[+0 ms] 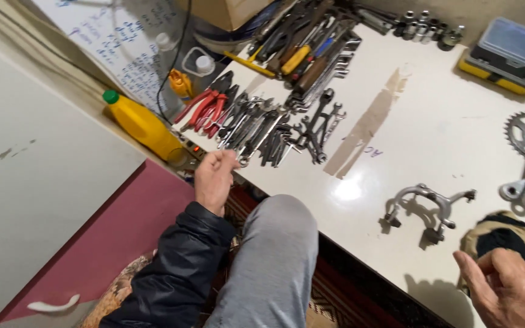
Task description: The person cleans a bicycle brake caliper using a cloth and a wrench. They wipe the caliper, use the wrench to loosen a bolt, and then continue wiping the component with the cloth.
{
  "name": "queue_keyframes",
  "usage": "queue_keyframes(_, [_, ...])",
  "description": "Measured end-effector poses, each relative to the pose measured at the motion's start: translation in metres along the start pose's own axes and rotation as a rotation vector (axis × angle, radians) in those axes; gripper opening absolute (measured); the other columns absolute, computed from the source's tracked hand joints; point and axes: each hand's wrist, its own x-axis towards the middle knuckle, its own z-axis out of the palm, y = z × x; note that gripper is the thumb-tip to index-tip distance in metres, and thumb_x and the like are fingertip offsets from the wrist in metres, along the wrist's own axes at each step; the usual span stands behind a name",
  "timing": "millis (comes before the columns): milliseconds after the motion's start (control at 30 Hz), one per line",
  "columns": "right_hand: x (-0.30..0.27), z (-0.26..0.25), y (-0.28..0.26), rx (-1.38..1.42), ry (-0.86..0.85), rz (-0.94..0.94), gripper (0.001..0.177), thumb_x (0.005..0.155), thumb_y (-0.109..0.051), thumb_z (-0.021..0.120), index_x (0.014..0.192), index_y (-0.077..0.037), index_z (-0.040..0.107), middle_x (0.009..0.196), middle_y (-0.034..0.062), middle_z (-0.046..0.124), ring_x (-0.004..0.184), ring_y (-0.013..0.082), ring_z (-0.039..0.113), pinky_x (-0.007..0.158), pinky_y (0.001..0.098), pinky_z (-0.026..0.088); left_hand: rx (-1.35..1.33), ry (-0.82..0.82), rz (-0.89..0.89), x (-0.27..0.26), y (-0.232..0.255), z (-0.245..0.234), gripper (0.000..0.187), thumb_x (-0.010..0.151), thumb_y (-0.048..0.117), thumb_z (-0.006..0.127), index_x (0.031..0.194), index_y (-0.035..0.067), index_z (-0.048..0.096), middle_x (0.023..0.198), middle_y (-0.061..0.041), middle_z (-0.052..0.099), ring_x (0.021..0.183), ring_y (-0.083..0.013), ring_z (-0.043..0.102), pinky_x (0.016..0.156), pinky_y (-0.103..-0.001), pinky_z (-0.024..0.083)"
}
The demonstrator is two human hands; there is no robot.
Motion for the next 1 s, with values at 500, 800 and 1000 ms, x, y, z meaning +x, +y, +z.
queue_keyframes(500, [0.008, 0.025, 0.006, 0.125, -0.039, 0.023, 0.036, 0.095, -0.029, 0.076, 0.067, -0.008, 0.069, 0.048, 0.0048, 0.055, 0.051, 0.0147, 0.048, 0.059, 0.0293, 0.039, 0.111, -0.081, 0.048, 0.021, -0.045, 0.011, 0.021, 0.086, 0.031, 0.074, 0.096, 0.013, 0.074, 0.084, 0.002, 0.064, 0.075, -0.0118, 0.055, 0.076, -0.031, 0.051])
queue_keyframes(800, [0.008, 0.004, 0.005, -0.165, -0.085, 0.149, 0.022, 0.096, -0.05, 0.066, 0.095, -0.03, 0.073, 0.082, -0.003, 0.072, 0.096, 0.0203, 0.073, 0.083, 0.0351, 0.052, 0.087, -0.245, 0.144, 0.036, -0.021, 0.061, 0.011, 0.083, 0.021, 0.08, 0.089, 0.013, 0.075, 0.076, 0.004, 0.063, 0.07, -0.0065, 0.053, 0.068, -0.022, 0.046])
queue_keyframes(1000, [0.005, -0.012, -0.001, -0.039, -0.045, 0.056, 0.025, 0.104, -0.04, 0.063, 0.09, -0.019, 0.068, 0.072, -0.0024, 0.066, 0.067, 0.0183, 0.061, 0.068, 0.0338, 0.045, 0.234, -0.298, 0.182, 0.037, 0.005, 0.08, 0.015, 0.089, 0.027, 0.075, 0.096, 0.013, 0.074, 0.084, 0.004, 0.065, 0.073, -0.0098, 0.055, 0.07, -0.028, 0.052])
